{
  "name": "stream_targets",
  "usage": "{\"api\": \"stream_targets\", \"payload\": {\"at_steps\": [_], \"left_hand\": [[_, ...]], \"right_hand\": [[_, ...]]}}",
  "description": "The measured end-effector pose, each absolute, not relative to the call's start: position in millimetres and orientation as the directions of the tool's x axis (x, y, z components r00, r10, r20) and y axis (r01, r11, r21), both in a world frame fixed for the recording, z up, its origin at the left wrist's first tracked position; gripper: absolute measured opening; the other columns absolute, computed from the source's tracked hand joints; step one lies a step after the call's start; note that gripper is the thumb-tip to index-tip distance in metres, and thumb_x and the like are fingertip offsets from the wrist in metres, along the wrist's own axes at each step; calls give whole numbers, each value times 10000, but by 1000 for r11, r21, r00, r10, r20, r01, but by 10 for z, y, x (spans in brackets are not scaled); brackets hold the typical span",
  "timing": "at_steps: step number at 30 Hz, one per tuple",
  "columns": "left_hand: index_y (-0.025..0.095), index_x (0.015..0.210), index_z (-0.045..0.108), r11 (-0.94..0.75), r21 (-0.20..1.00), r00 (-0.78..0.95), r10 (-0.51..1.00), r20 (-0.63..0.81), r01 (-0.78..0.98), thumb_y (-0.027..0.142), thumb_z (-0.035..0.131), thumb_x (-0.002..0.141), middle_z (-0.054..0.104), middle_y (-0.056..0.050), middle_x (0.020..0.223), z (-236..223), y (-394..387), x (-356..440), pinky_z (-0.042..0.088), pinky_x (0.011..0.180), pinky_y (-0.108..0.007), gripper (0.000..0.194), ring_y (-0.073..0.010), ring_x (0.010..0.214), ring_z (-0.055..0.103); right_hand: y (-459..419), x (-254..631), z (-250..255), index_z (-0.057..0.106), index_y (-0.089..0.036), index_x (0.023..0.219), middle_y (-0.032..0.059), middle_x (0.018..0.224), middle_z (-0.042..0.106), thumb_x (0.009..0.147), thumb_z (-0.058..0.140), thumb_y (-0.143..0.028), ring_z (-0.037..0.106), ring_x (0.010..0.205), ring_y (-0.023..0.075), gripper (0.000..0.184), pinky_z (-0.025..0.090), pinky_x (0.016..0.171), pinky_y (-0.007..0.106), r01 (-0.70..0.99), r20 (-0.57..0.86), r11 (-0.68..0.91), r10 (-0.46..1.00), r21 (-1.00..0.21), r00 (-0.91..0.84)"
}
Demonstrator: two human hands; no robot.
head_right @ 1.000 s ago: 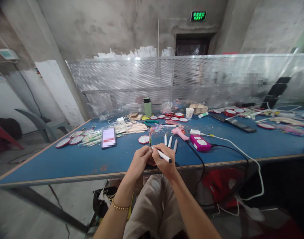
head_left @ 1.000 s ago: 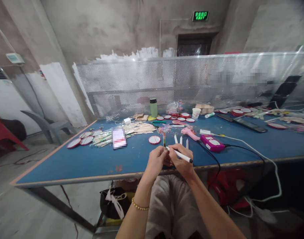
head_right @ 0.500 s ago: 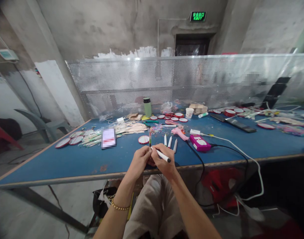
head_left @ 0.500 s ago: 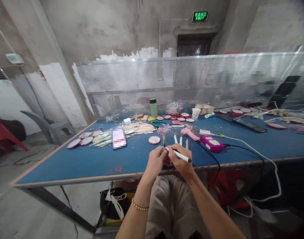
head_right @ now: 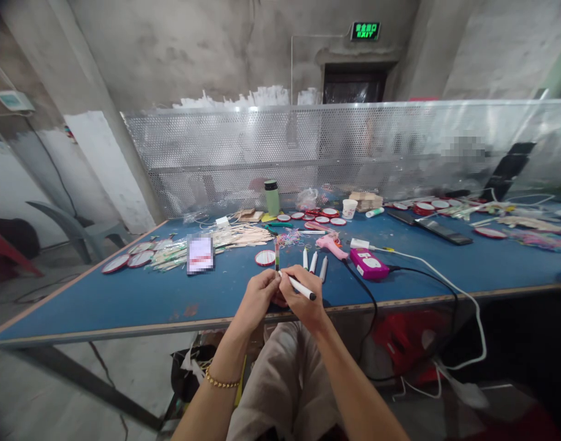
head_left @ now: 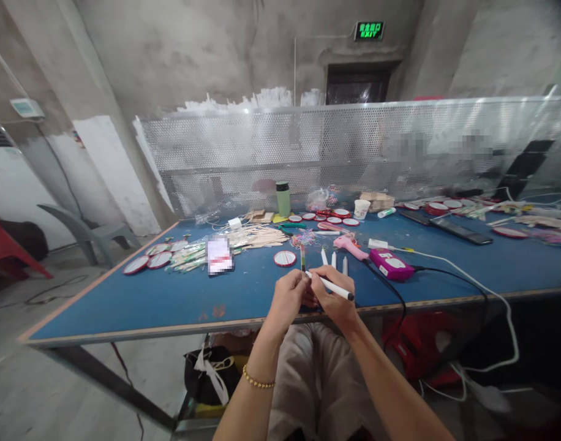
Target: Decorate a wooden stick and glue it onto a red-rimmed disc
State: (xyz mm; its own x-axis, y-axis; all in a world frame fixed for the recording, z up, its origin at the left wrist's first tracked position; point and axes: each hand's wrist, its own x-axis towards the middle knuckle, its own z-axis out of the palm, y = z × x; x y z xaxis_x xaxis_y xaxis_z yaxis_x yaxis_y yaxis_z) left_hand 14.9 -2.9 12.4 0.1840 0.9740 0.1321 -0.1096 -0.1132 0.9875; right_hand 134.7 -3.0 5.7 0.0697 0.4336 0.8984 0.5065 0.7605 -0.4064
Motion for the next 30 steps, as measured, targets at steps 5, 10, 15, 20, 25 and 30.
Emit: {"api": "stream_targets", "payload": {"at_steps": [5, 10, 15, 20, 25, 30], "left_hand": [[193, 646, 466, -128, 987, 178, 973, 145, -101, 528, 667, 700, 565, 53, 503, 130, -39, 147, 535, 476, -266, 394, -132, 445, 591], [194, 657, 481, -111, 988, 187, 974, 129, -103, 532, 666, 686, 579, 49, 519, 121, -28, 147, 550, 484, -285, 386, -147, 459, 613], [195, 659, 484, -109, 989, 190, 973, 127, -104, 534, 661, 685, 585, 45, 523, 122, -24, 151, 549, 480, -285, 383, -138, 447, 597], [194, 664, 489, -119, 987, 190, 972, 137, -103, 533, 655, 694, 582, 49, 520, 116, -26, 151, 545, 481, -274, 378, -120, 430, 572], [198, 666, 484, -110, 988, 193, 973, 128, -105, 548, 654, 687, 575, 50, 523, 111, -21, 143, 553, 484, -292, 390, -129, 431, 576], [194, 674, 490, -94, 989, 202, 973, 116, -116, 534, 665, 672, 583, 47, 534, 121, -24, 142, 554, 487, -296, 382, -126, 430, 574]], "right_hand": [[-14, 1352, 36, 663, -184, 739, 0, 616, 687, 865, 549, -174, 611, 495, 108, 171, 466, 500, 203, 504, 893, 759, 447, -412, 56], [-25, 1352, 42, 665, -188, 739, 4, 624, 694, 861, 550, -168, 620, 510, 114, 168, 471, 513, 206, 503, 895, 758, 439, -414, 75], [-34, 1352, 54, 665, -186, 741, 1, 609, 684, 865, 552, -169, 604, 491, 108, 169, 462, 505, 206, 508, 898, 756, 432, -413, 88], [-22, 1352, 54, 661, -187, 731, 2, 607, 685, 867, 543, -183, 604, 489, 108, 180, 463, 497, 205, 512, 901, 758, 427, -404, 79], [-17, 1351, 47, 661, -190, 728, 4, 604, 685, 869, 544, -201, 605, 487, 111, 184, 468, 495, 208, 515, 894, 751, 441, -415, 78], [-29, 1354, 46, 661, -191, 740, 6, 619, 687, 869, 539, -180, 608, 501, 113, 177, 475, 508, 211, 519, 898, 747, 428, -415, 102]]}}
